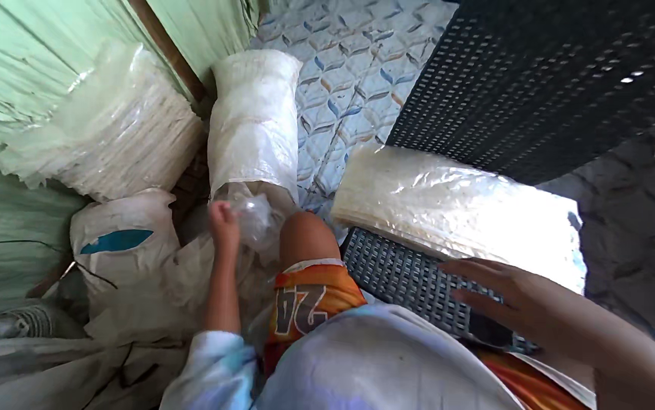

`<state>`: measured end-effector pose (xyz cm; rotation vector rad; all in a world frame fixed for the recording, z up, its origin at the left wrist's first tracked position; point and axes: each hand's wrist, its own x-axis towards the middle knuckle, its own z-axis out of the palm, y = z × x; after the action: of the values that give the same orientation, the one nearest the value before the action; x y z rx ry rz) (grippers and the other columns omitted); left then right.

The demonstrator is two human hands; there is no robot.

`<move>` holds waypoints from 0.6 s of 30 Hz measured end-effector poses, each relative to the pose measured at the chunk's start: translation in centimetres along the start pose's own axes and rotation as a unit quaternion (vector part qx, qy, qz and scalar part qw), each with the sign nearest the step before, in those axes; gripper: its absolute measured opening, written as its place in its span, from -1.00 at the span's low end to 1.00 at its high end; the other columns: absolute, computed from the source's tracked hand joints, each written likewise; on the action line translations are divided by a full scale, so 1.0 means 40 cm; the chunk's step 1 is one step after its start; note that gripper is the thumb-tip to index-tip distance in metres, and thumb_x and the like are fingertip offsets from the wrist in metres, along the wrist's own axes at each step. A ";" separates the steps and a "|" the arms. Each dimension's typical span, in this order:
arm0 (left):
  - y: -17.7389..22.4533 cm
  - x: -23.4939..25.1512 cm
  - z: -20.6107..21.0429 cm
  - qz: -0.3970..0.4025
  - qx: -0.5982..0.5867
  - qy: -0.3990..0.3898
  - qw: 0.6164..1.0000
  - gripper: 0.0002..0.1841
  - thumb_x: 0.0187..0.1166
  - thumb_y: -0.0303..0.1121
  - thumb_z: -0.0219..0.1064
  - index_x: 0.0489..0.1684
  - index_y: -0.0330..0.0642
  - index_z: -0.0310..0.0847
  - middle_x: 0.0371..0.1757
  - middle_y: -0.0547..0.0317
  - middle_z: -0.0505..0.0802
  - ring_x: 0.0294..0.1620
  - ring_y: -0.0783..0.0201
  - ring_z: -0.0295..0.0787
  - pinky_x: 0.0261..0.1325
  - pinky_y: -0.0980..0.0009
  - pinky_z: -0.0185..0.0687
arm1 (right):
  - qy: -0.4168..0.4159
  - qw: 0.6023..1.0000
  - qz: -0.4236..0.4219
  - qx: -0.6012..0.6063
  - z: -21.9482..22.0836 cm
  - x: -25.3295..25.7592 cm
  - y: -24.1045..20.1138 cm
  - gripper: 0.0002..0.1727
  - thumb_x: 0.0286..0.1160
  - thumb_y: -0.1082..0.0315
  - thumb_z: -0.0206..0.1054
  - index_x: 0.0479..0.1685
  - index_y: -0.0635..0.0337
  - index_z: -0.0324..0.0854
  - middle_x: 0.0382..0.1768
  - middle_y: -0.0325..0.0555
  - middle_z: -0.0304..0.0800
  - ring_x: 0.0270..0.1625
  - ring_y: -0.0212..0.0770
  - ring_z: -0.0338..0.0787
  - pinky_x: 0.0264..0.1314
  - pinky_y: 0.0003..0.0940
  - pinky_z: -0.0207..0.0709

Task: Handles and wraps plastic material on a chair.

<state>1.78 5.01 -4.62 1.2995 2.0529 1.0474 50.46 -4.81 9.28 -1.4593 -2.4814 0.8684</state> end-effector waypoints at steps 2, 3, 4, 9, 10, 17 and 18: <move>0.125 -0.050 -0.054 0.070 -0.129 0.180 0.973 -0.59 0.87 -0.33 -0.09 0.44 -0.55 0.23 -0.04 -0.16 0.69 -0.17 0.22 0.73 -0.01 0.23 0.72 | 0.016 0.995 -0.072 0.073 -0.004 0.051 -0.053 -0.46 0.73 -0.11 0.14 0.39 0.05 0.69 0.30 -0.08 0.80 0.31 -0.10 0.80 0.35 0.04 0.67; 0.190 -0.088 -0.063 0.113 -0.177 0.206 0.956 -0.62 0.87 -0.30 -0.11 0.38 -0.48 0.23 -0.07 0.03 0.66 -0.16 0.37 0.70 -0.01 0.33 0.69 | 0.010 0.985 -0.092 0.148 0.000 0.083 -0.086 -0.41 0.73 -0.14 0.15 0.46 0.10 0.63 0.35 -0.09 0.77 0.36 -0.21 0.77 0.42 -0.12 0.65; 0.251 -0.137 -0.054 0.160 -0.218 0.181 0.945 -0.64 0.88 -0.26 -0.11 0.35 -0.41 0.26 -0.01 0.13 0.69 -0.05 0.44 0.71 0.08 0.35 0.69 | 0.011 0.967 -0.097 0.237 0.009 0.117 -0.123 -0.30 0.68 -0.16 0.19 0.57 0.20 0.50 0.44 -0.03 0.70 0.41 -0.23 0.73 0.46 -0.21 0.64; 0.475 -0.377 0.112 0.231 -0.436 -0.200 0.847 -0.73 0.86 -0.20 0.04 0.25 -0.20 0.35 0.15 0.22 0.77 0.21 0.30 0.78 0.37 0.15 0.73 | 0.239 0.816 -0.045 0.525 0.037 0.236 -0.253 -0.26 0.47 0.23 0.47 0.65 0.20 0.29 0.31 -0.07 0.72 0.22 -0.27 0.80 0.27 -0.29 0.73; 0.500 -0.391 0.120 0.226 -0.461 -0.214 0.831 -0.75 0.86 -0.19 0.04 0.23 -0.15 0.36 0.10 0.26 0.78 0.18 0.29 0.79 0.36 0.14 0.74 | 0.307 0.794 -0.033 0.524 0.018 0.238 -0.240 -0.55 0.51 0.37 0.41 0.37 0.24 0.53 0.04 -0.12 0.84 0.00 -0.30 0.84 0.11 -0.31 0.76; 0.565 -0.298 0.045 0.175 -0.457 -0.092 0.867 -0.80 0.88 -0.31 -0.22 0.20 -0.09 0.28 0.19 0.20 0.82 0.25 0.30 0.78 0.36 0.26 0.66 | 0.442 0.698 0.077 0.559 -0.162 0.052 -0.062 -0.90 0.74 0.33 0.21 -0.07 0.11 0.60 -0.49 -0.31 0.71 -0.52 -0.42 0.69 -0.40 -0.47 0.68; 0.568 -0.294 0.042 0.165 -0.449 -0.097 0.873 -0.80 0.89 -0.33 -0.22 0.20 -0.11 0.27 0.18 0.18 0.82 0.22 0.30 0.80 0.34 0.28 0.68 | 0.453 0.685 0.086 0.565 -0.171 0.026 -0.043 -0.91 0.74 0.33 0.20 -0.09 0.11 0.58 -0.51 -0.31 0.69 -0.55 -0.43 0.68 -0.43 -0.48 0.69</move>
<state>20.03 0.70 12.88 1.1614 0.9492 1.6586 51.28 -1.75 15.66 -1.1157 -0.7423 1.0118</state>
